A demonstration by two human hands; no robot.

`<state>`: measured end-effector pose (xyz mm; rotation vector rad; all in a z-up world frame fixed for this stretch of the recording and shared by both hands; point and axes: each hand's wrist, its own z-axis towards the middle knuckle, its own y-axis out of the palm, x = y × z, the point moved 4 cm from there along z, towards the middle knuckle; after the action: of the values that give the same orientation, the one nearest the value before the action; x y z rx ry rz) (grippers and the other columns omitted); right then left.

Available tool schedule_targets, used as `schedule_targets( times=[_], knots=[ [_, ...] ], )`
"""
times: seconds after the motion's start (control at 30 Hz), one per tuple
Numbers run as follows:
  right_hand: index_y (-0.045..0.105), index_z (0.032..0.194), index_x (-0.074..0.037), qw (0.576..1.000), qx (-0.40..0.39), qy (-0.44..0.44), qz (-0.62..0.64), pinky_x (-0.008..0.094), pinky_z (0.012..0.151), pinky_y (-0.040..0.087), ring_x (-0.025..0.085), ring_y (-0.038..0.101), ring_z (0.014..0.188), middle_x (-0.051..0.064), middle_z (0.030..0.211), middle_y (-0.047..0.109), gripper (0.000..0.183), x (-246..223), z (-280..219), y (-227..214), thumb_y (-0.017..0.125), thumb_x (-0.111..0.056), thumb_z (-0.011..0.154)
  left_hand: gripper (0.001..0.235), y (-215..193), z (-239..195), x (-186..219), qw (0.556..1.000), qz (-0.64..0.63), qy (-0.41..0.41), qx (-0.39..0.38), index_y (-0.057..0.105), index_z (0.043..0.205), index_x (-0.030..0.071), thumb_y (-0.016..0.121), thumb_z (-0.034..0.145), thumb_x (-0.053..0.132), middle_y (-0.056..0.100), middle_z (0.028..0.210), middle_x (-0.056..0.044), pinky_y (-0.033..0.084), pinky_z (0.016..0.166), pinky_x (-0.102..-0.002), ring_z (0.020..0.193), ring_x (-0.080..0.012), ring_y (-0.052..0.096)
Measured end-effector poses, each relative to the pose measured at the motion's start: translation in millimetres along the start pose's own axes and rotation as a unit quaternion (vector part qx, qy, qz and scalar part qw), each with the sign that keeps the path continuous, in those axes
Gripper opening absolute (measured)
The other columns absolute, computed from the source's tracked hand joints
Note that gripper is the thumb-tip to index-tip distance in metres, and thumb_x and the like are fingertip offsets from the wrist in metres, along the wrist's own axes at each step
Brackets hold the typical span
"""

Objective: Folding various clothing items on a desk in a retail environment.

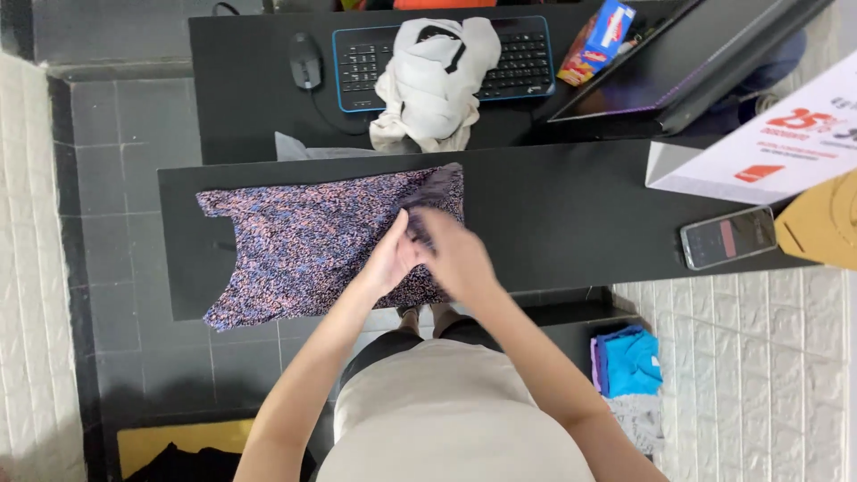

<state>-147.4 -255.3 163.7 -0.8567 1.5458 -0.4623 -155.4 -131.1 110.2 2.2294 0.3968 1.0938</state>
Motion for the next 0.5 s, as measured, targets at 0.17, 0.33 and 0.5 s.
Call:
schedule_targets(
  times=[0.17,0.33,0.5],
  knots=[
    [0.042,0.152,0.000,0.987,-0.129,-0.065,-0.073,0.051,0.087,0.062,0.045,0.072,0.103,0.024,0.158,0.043,0.061,-47,-15,34,0.063,-0.014,0.096,0.028,-52,4,-6,0.984,-0.118,-0.007,0.131,0.074,0.093,0.002,0.083,0.092,0.029,0.076,0.084,-0.013,0.062,0.062,-0.031,0.070,-0.0204,0.076],
    [0.030,0.159,0.000,0.980,-0.185,-0.076,0.004,0.059,0.093,0.061,0.055,0.061,0.120,0.025,0.167,0.020,0.083,-56,-33,44,0.074,-0.013,0.090,0.081,-215,54,-81,0.976,0.021,-0.074,0.206,0.027,0.155,0.003,0.073,0.104,0.044,0.054,0.147,-0.025,0.043,0.115,-0.055,0.133,-0.0338,0.059],
    [0.034,0.157,-0.001,0.980,-0.170,-0.080,0.061,0.056,0.092,0.063,0.046,0.066,0.118,0.025,0.164,0.023,0.074,-47,-37,68,0.072,-0.013,0.094,0.086,-144,20,0,0.951,0.229,-0.080,0.189,0.025,0.158,0.004,0.068,0.103,0.054,0.033,0.158,-0.026,0.015,0.119,-0.064,0.150,-0.0411,0.028]
  ],
)
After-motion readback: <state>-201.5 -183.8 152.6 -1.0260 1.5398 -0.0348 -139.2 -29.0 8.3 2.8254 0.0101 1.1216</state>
